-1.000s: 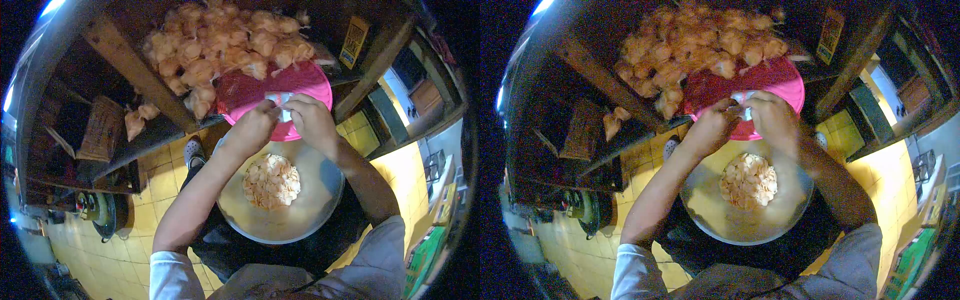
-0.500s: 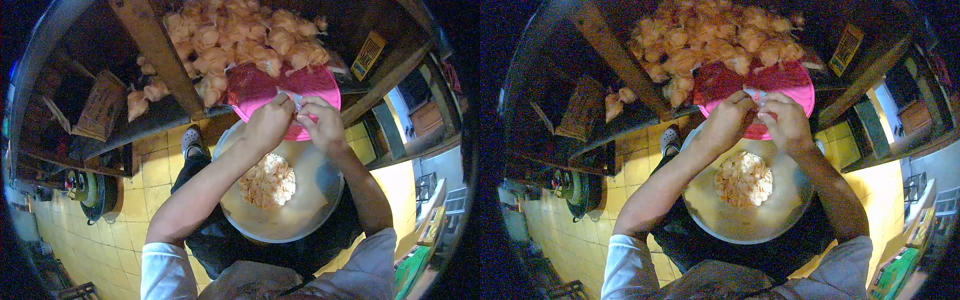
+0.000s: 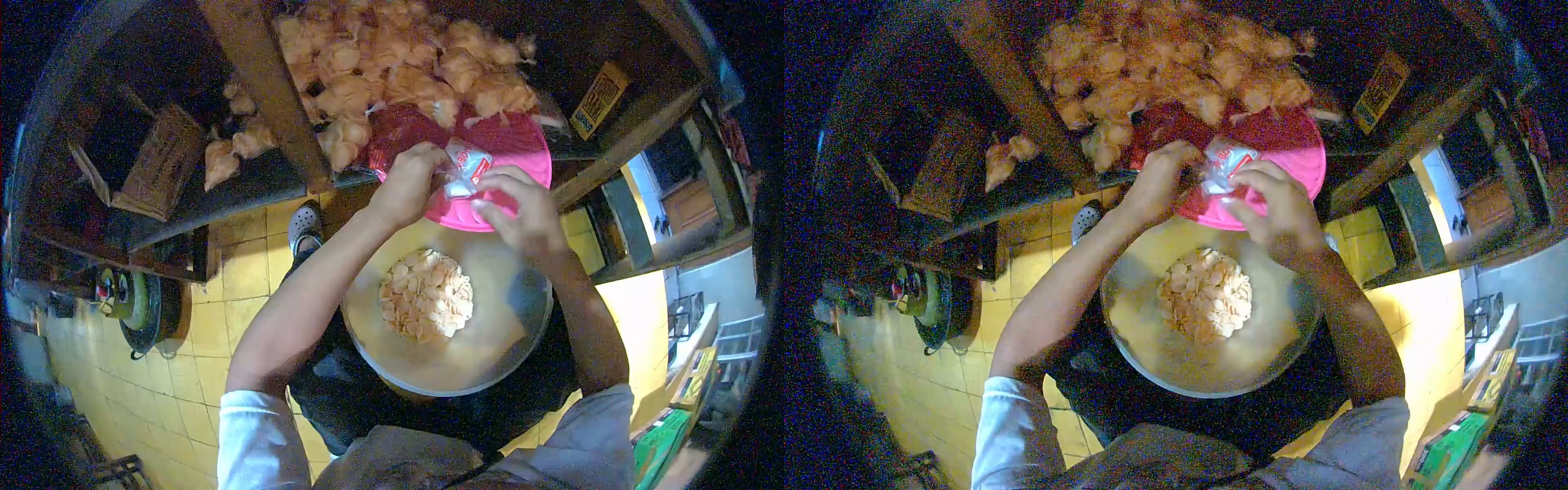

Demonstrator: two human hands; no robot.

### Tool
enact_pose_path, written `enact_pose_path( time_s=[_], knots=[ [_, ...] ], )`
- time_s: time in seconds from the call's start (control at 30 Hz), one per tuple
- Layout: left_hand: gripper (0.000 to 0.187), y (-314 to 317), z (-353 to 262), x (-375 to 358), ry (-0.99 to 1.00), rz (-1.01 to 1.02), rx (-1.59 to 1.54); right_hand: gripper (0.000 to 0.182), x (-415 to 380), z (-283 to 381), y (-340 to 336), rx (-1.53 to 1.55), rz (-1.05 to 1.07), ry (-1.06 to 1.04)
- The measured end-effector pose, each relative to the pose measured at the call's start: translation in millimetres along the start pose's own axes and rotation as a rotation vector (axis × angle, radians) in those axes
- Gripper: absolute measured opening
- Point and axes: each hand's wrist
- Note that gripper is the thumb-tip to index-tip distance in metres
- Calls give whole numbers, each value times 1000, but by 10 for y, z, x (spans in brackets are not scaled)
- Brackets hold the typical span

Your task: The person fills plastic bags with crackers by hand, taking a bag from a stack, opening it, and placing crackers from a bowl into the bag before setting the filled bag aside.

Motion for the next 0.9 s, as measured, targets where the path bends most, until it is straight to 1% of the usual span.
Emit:
enact_pose_path(
  time_s=[0.03, 0.1, 0.17, 0.23, 0.27, 0.33, 0.37, 0.43, 0.47, 0.53, 0.57, 0.63, 0.67, 0.7, 0.77, 0.83, 0.9],
  knots=[
    [18, 2, -41, 1, 53, -16, -56, 22, 3, 1, 34, 3, -11, 9],
    [19, 11, -134, -5, 48, 31, -76, 24, 24, -21, 78, -234, -39, -45],
    [20, 8, -231, 28, 48, 69, -93, 21, 30, -54, 63, -232, -46, -30],
    [18, 4, -299, 40, 58, 15, -65, 16, 63, -148, 62, -384, -94, -148],
    [18, 5, -302, 45, 58, 15, -67, 16, 51, -149, 55, -385, -94, -146],
    [17, 22, -266, 58, 22, 41, -14, 12, 52, -13, -15, -333, -160, -147],
    [17, 61, -196, 54, 18, 36, -19, 12, 34, 41, -64, -336, -153, -147],
    [18, 92, -35, 85, 37, -16, 45, 13, 19, 124, -168, -242, -141, -39],
    [18, 120, 33, 80, 32, -25, 42, 13, 8, 137, -196, -246, -133, -43],
    [20, 72, 3, 103, -94, -52, 121, 14, 2, 149, -274, -243, -286, -55],
    [20, 47, -15, 99, -102, -61, 120, 14, 4, 168, -317, -244, -276, -63],
    [23, -30, -90, 109, -178, -45, 202, 18, -26, 188, -405, -93, -386, 107],
    [23, -77, -121, 105, -183, -52, 201, 19, -35, 126, -440, -57, -420, 188],
    [26, -140, -136, 101, -156, -88, 212, 19, -21, 127, -439, -59, -415, 181],
    [29, -243, -162, 96, -135, -114, 224, 16, -37, 132, -397, 116, -413, 230],
    [38, -364, -217, 98, -71, -308, 43, 18, -62, 174, -370, 180, -351, 274],
    [44, -475, -264, 68, -185, -351, -26, 21, -47, 76, -349, 214, -316, 182]
  ],
)
Point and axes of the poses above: each hand's wrist, its own x-axis towards the middle knuckle, its own y-axis out of the palm, z = x × y, and after that the axes turned 5 degrees about z, right-handed
